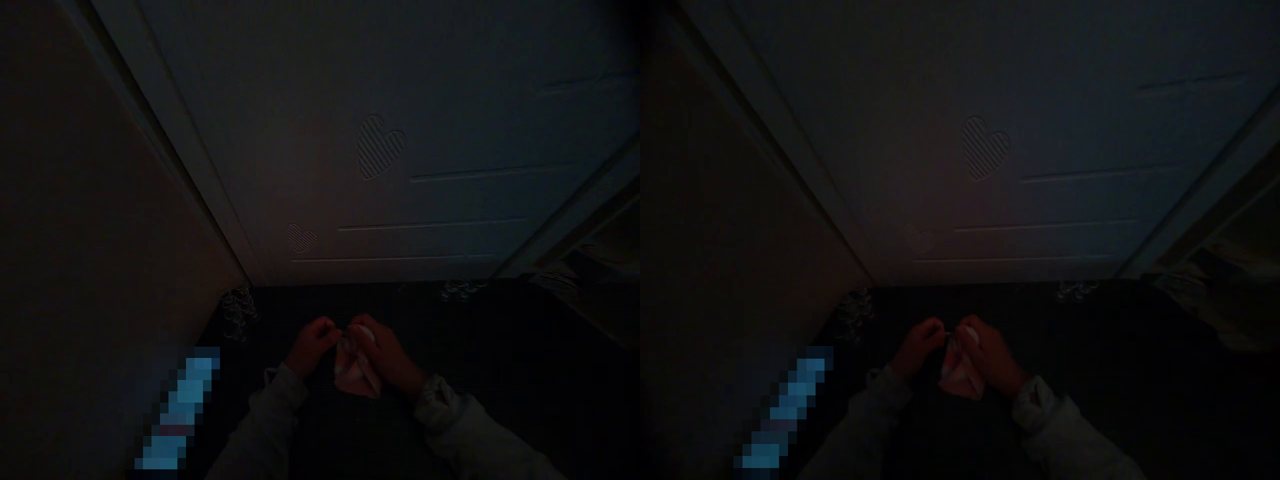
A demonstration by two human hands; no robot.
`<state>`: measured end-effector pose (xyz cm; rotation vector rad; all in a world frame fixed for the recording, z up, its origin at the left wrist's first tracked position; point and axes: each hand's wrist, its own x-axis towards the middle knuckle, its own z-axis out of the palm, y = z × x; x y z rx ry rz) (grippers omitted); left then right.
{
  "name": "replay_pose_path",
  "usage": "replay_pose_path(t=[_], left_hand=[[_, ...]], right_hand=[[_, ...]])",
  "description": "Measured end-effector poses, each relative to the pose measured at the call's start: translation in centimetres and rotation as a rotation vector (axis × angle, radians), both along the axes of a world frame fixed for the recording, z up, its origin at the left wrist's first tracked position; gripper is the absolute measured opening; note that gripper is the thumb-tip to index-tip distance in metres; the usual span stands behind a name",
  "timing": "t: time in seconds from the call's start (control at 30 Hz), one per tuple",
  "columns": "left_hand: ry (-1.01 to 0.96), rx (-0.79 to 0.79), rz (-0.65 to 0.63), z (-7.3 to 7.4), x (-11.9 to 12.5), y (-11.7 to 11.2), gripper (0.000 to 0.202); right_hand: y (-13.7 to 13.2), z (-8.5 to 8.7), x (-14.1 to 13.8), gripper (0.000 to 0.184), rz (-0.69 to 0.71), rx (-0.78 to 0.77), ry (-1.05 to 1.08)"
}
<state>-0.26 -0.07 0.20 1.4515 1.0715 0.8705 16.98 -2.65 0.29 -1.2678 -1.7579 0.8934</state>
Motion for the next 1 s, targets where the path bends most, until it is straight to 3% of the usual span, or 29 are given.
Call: replay_pose_path(t=[0.23, 0.37, 1.0], left_hand=[[-0.097, -0.016, -0.001, -0.1, -0.1, -0.1, 0.021], [-0.179, -0.073, -0.018, 0.0, -0.2, -0.2, 0.033], [-0.198, -0.036, 0.003, -0.9, 0.3, -0.4, 0.031]], right_hand=[[0.2, -0.3, 0.0, 0.025, -0.020, -0.006, 0.016], [0.3, -0.2, 0.0, 0.028, -0.066, -0.015, 0.050], [0.4, -1.1, 0.2, 0.030, -0.151, -0.090, -0.005]])
